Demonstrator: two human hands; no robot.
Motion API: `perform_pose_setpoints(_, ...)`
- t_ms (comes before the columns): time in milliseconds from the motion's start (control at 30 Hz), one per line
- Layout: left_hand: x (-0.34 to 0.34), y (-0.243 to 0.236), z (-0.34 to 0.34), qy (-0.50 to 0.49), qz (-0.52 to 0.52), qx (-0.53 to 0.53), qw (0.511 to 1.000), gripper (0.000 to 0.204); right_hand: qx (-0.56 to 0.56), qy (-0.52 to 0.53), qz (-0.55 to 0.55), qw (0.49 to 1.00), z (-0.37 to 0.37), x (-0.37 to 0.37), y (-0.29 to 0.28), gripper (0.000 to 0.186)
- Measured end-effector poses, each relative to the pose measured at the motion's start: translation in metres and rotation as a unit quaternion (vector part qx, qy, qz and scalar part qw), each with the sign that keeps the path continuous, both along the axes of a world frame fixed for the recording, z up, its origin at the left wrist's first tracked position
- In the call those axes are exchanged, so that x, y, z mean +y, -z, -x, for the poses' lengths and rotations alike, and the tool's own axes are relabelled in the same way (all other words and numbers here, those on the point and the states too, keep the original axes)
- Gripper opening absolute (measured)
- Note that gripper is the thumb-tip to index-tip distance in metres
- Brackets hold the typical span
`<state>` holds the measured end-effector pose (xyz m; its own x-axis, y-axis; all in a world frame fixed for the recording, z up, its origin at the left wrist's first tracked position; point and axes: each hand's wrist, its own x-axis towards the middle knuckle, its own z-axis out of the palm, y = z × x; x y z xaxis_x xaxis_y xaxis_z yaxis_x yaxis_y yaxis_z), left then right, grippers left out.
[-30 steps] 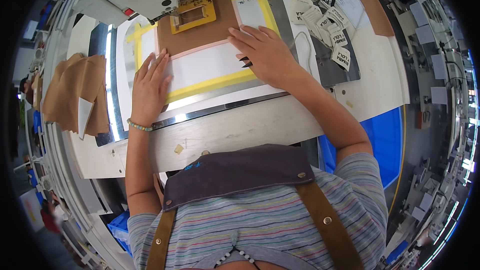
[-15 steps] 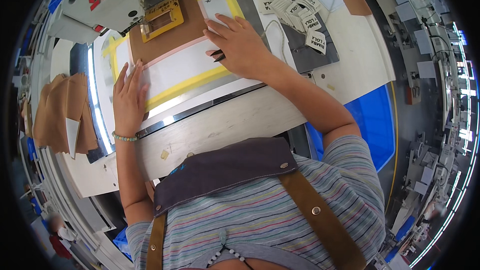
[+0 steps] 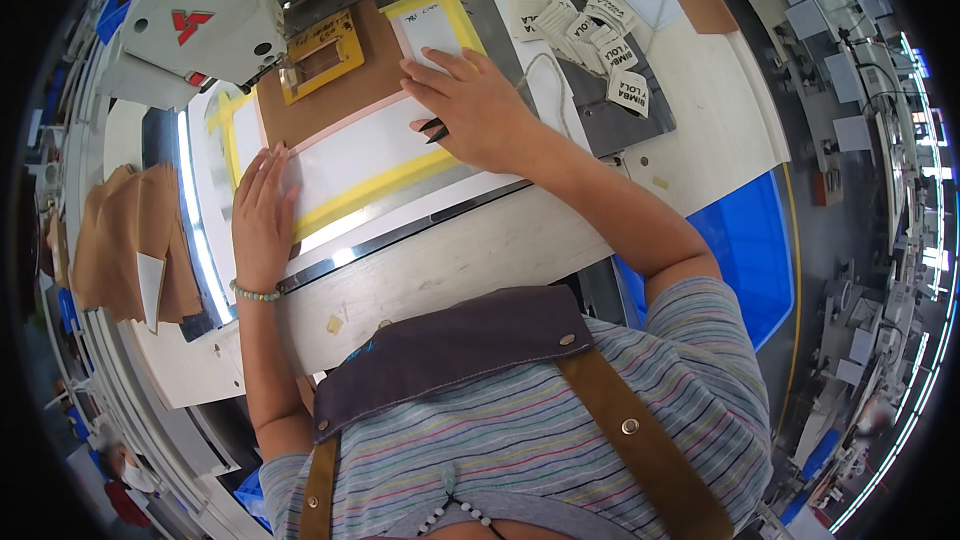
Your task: Sewing brand labels onto leather or fabric squares using an industrial machine.
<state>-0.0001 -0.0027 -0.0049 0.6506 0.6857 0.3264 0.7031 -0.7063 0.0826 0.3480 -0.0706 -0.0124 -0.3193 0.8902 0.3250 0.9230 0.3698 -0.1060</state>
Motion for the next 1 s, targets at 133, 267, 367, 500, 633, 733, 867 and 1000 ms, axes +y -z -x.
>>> perform_pose_setpoints(133,0.0,-0.001,-0.001,0.011,0.034,-0.028,0.999,0.047,0.022,0.001,0.002,1.0,0.001,-0.002,0.0,0.053)
perform_pose_setpoints(267,0.004,-0.003,-0.005,0.029,0.059,-0.051,0.997,0.048,0.025,0.023,0.0,0.999,-0.002,-0.004,0.006,0.051)
perform_pose_setpoints(367,0.002,-0.005,-0.006,0.039,0.071,-0.078,0.994,0.047,0.045,0.027,-0.01,0.999,-0.004,-0.001,0.01,0.047)
perform_pose_setpoints(500,0.005,0.001,0.0,0.038,0.045,-0.054,0.997,0.044,0.121,0.032,-0.017,0.992,-0.007,-0.011,-0.017,0.037)
perform_pose_setpoints(633,0.004,0.001,0.0,0.035,0.052,-0.056,0.996,0.045,0.22,0.18,-0.037,0.958,-0.028,-0.047,-0.085,0.03)
perform_pose_setpoints(733,0.005,0.003,-0.001,0.049,0.047,-0.06,0.996,0.045,0.164,0.28,-0.086,0.942,-0.067,-0.086,-0.101,0.024)
perform_pose_setpoints(867,0.003,0.001,0.0,0.044,0.04,-0.055,0.997,0.044,0.103,0.425,0.011,0.899,-0.12,-0.119,-0.088,0.031)
perform_pose_setpoints(1000,0.005,0.001,-0.002,0.035,0.048,-0.044,0.997,0.042,0.158,0.414,0.062,0.894,-0.151,-0.116,-0.037,0.031)
